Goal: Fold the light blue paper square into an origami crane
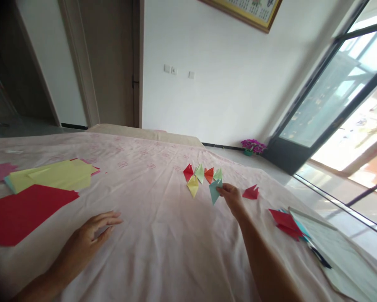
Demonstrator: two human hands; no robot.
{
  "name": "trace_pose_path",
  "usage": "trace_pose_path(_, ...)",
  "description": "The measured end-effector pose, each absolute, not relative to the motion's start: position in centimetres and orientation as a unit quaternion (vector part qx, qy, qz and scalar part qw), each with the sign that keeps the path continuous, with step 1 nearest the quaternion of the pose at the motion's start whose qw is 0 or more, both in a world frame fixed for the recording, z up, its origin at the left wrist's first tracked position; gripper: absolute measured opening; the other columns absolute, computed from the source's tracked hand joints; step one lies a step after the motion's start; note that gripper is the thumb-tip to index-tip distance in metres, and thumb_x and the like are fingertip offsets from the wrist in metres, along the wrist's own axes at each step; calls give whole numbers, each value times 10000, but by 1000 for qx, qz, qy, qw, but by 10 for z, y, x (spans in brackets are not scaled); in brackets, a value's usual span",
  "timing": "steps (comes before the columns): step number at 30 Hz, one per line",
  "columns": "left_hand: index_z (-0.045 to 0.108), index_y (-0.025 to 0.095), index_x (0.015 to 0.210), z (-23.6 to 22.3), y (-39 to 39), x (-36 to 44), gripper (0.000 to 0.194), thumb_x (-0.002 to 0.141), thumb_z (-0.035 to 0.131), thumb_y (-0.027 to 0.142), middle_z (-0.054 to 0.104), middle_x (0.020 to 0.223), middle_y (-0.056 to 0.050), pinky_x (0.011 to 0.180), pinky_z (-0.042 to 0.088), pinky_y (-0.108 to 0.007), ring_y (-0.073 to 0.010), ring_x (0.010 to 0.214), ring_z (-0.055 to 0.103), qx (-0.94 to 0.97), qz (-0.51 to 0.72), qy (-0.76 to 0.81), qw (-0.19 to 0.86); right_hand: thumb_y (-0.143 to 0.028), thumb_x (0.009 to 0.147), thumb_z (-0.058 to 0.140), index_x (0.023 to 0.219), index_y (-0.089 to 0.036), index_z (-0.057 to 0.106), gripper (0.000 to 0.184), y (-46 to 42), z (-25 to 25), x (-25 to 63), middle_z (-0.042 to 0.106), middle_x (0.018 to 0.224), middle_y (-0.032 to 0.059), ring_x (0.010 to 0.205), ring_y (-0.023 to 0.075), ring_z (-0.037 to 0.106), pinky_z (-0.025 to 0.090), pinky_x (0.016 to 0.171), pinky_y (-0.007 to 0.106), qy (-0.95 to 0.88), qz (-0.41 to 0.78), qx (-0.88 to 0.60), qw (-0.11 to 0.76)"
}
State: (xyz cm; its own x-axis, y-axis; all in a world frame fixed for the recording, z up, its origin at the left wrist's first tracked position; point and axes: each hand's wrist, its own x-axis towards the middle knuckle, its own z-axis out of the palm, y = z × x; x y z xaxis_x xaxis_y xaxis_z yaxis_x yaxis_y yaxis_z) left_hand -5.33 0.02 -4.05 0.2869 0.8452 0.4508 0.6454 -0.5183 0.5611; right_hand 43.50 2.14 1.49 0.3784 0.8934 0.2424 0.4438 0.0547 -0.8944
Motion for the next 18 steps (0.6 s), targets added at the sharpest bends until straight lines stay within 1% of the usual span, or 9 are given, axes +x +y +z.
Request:
trace_pose_path(3, 715, 290, 966, -41, 1, -54, 259, 860, 482, 325, 692, 1108, -9, 944, 524, -367, -210, 1062, 640, 792, 368, 467, 137, -491, 723, 684, 894, -135, 702, 396, 39, 0, 438, 711, 799, 63, 726, 198, 628, 483, 698, 323, -533, 224, -648, 495)
trace_pose_path(6, 720, 294, 954, -43, 3, -54, 249, 851, 495, 319, 695, 1106, -4, 929, 535, -335, -204, 1065, 643, 795, 366, 465, 137, -421, 813, 652, 931, -128, 680, 317, 51, -14, 438, 697, 864, 52, 768, 183, 635, 507, 716, 316, -553, 236, -662, 447)
trace_pose_path(9, 718, 303, 961, -46, 4, -54, 244, 860, 498, 341, 689, 1124, 2, 928, 537, -323, -200, 1089, 633, 795, 361, 469, 137, -353, 894, 597, 1046, -133, 628, 270, 59, -26, 443, 649, 1028, 52, 860, 182, 633, 534, 744, 349, -566, 237, -685, 394)
trace_pose_path(12, 716, 312, 966, -49, 5, -55, 244, 867, 499, 365, 683, 1139, 6, 951, 524, -337, -202, 1111, 621, 797, 351, 473, 136, -332, 907, 585, 1141, -148, 591, 298, 65, -34, 448, 605, 1151, 66, 952, 209, 617, 536, 787, 381, -577, 228, -698, 358)
trace_pose_path(18, 720, 306, 959, -48, 5, -56, 255, 872, 489, 370, 686, 1132, -1, 936, 533, -318, -197, 1105, 625, 803, 339, 469, 143, -335, 908, 582, 1171, -153, 577, 320, 80, -39, 452, 590, 1182, 71, 985, 224, 609, 531, 812, 401, -595, 190, -705, 335)
